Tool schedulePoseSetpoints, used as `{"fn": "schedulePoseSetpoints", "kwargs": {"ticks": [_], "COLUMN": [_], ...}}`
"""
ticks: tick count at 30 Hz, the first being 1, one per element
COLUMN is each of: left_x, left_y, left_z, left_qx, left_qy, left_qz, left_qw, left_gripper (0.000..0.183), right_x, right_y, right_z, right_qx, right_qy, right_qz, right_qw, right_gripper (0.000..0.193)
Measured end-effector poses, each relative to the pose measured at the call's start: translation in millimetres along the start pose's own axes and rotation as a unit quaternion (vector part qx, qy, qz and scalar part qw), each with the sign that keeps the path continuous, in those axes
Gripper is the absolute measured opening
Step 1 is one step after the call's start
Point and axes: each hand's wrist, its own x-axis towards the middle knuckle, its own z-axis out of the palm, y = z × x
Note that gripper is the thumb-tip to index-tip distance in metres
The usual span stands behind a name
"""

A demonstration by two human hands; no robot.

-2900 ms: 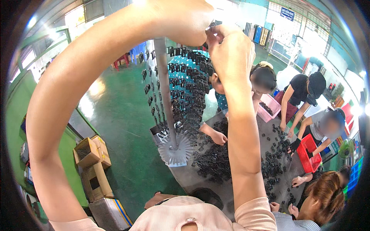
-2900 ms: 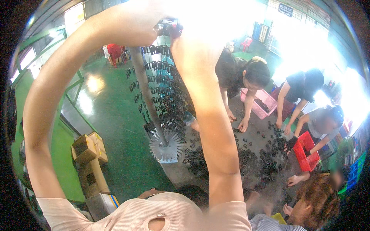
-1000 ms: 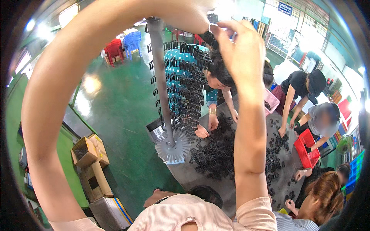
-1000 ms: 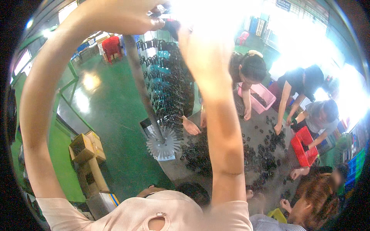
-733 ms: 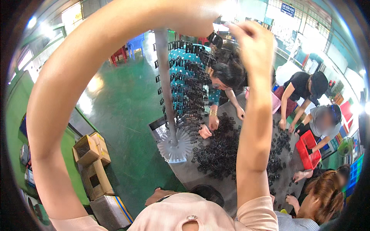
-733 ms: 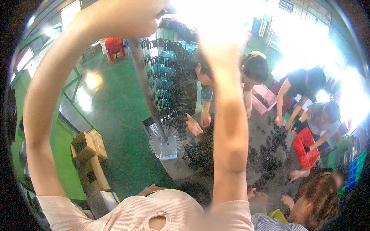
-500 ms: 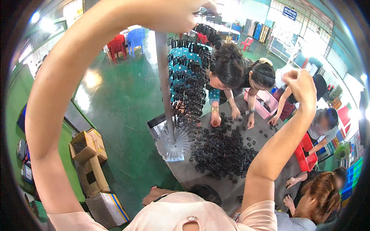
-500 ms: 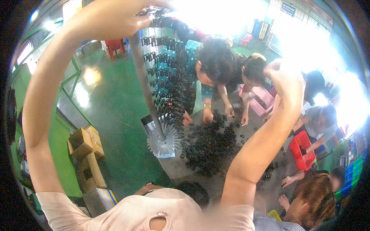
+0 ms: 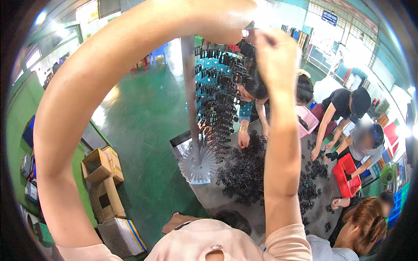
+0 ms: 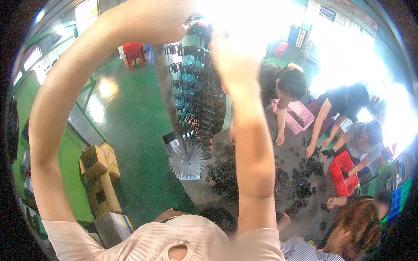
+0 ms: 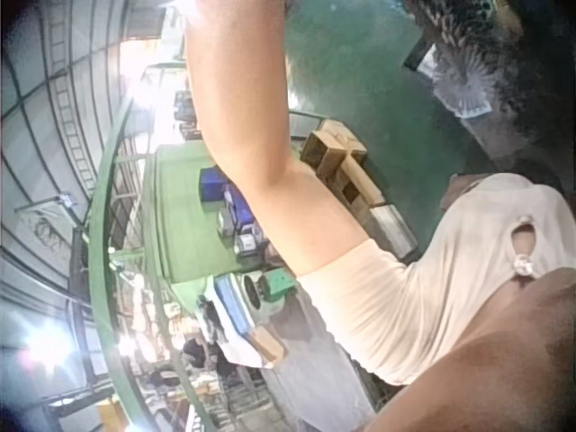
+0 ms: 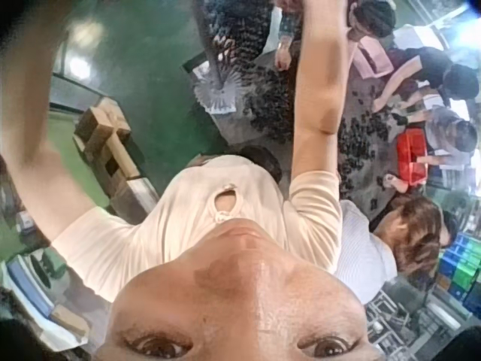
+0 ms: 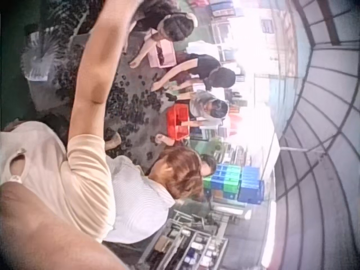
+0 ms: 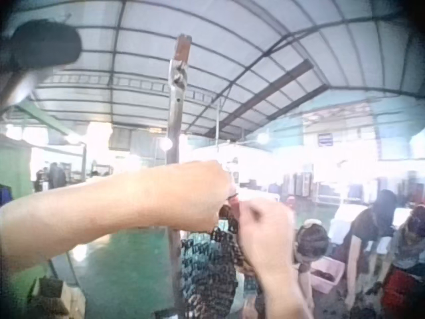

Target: The person attaches small black plastic pieces onto a rotating metal stand with radial arms. They repeatedly pick up pieces from a table and clip them onto the stand, working alongside other people in a factory setting.

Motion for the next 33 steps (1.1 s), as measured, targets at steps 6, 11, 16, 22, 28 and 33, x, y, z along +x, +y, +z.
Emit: {"fn": "schedulePoseSetpoints", "kwargs": {"ticks": [6, 11, 16, 22, 28, 33], "left_x": [-9.6, -13.5, 6.6, 11.6, -0.7, -9.4], "left_y": [-11.4, -12.0, 22.1, -2.6, -7.8, -12.4], "left_z": [9.1, 12.7, -10.8, 0.8, 10.9, 20.6], "left_qx": [-0.002, -0.014, -0.019, 0.018, 0.040, 0.014], "left_qy": [-0.001, 0.039, -0.074, -0.038, -0.018, 0.073], "left_qz": [-0.061, -0.021, -0.165, -0.047, -0.068, 0.041], "left_qw": [0.998, 0.999, 0.983, 0.998, 0.997, 0.996], "left_gripper": [0.037, 0.038, 0.025, 0.024, 0.034, 0.044], "right_x": [-0.7, -0.6, -0.1, 4.2, -2.8, -2.7], "right_y": [83.7, 62.5, -3.8, 3.0, 78.0, 81.7], "right_z": [-98.9, -115.2, -31.1, 10.4, -74.0, -117.6], "right_qx": [-0.057, -0.239, -0.014, -0.060, 0.006, -0.249], "right_qy": [-0.148, -0.142, -0.063, -0.009, -0.131, -0.183], "right_qz": [0.231, 0.112, -0.012, -0.040, 0.195, 0.162], "right_qw": [0.960, 0.954, 0.998, 0.997, 0.972, 0.937], "right_gripper": [0.024, 0.030, 0.027, 0.020, 0.023, 0.032]}}
